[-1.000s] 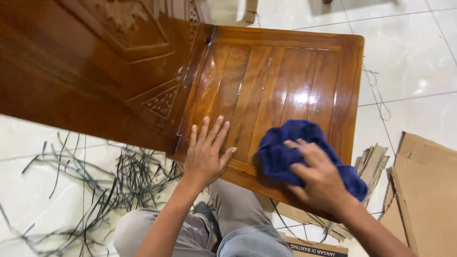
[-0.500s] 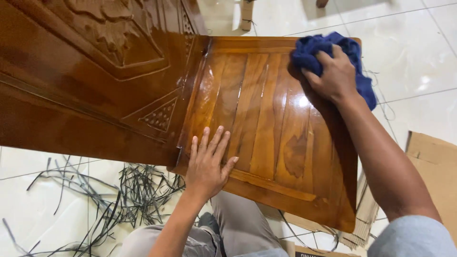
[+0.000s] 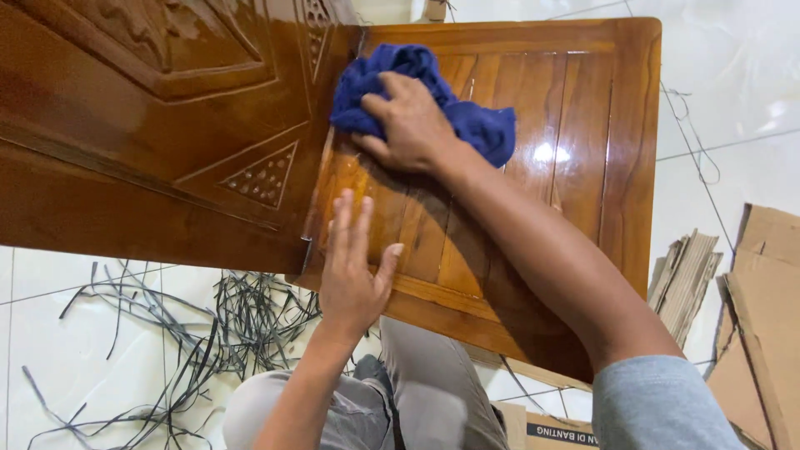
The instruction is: Wiping a wooden chair and wrapping its legs with cardboard and plastic strips for protection
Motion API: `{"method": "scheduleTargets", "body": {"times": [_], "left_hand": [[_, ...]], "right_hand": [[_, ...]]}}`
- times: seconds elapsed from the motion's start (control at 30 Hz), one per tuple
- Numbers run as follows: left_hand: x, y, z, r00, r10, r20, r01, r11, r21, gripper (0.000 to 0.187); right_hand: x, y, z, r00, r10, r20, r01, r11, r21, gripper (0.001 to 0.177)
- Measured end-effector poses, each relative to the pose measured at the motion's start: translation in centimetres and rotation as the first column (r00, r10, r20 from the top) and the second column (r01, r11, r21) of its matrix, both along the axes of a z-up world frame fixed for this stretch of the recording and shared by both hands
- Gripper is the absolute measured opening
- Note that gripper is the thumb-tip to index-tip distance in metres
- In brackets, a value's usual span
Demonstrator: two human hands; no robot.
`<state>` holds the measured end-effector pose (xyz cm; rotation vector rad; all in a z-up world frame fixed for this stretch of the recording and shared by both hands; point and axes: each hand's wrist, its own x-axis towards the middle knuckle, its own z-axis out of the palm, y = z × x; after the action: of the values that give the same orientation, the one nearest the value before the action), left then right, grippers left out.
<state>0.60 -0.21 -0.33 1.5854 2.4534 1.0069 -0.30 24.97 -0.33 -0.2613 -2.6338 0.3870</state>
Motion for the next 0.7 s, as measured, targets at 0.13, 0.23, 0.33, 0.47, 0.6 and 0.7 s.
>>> {"method": "scheduleTargets", "body": {"times": [0.13, 0.23, 0.33, 0.47, 0.6, 0.7], "left_hand": [[-0.3, 0.3, -0.2, 0.998, 0.018, 0.068, -0.027, 0.99, 0.141, 0.068], [-0.8, 0.6, -0.8, 0.996, 0.062, 0.062, -0.07, 0.986, 0.149, 0.068], [-0.9, 1.0, -0.2, 0.996, 0.088, -0.005, -0.086, 0.987, 0.132, 0.07], [-0.1, 1.8, -0.4, 0.997, -0.077, -0.003, 0.076, 0.986, 0.146, 0.074], [1.5, 1.6, -0.3, 0.94, -0.334, -0.067, 0.339, 0.938, 0.068, 0.07], [2.4, 1.2, -0.9, 0.893, -0.418, -0.168, 0.423, 0.906, -0.008, 0.073]], "right_hand": [[1.5, -3.2, -1.5, 0.998, 0.039, -0.05, -0.036, 0.998, 0.054, 0.049], [3.9, -6.6, -1.3, 0.998, 0.064, 0.0, -0.064, 0.996, 0.06, 0.055], [7.2, -9.2, -1.3, 0.996, 0.01, 0.087, -0.01, 1.0, 0.006, 0.067], [13.9, -11.3, 0.9, 0.991, -0.055, 0.123, 0.053, 0.998, 0.017, 0.058], [21.6, -11.9, 3.9, 0.952, -0.279, 0.127, 0.253, 0.949, 0.188, 0.054], [27.6, -12.4, 4.3, 0.837, -0.536, 0.106, 0.515, 0.839, 0.175, 0.042]]}}
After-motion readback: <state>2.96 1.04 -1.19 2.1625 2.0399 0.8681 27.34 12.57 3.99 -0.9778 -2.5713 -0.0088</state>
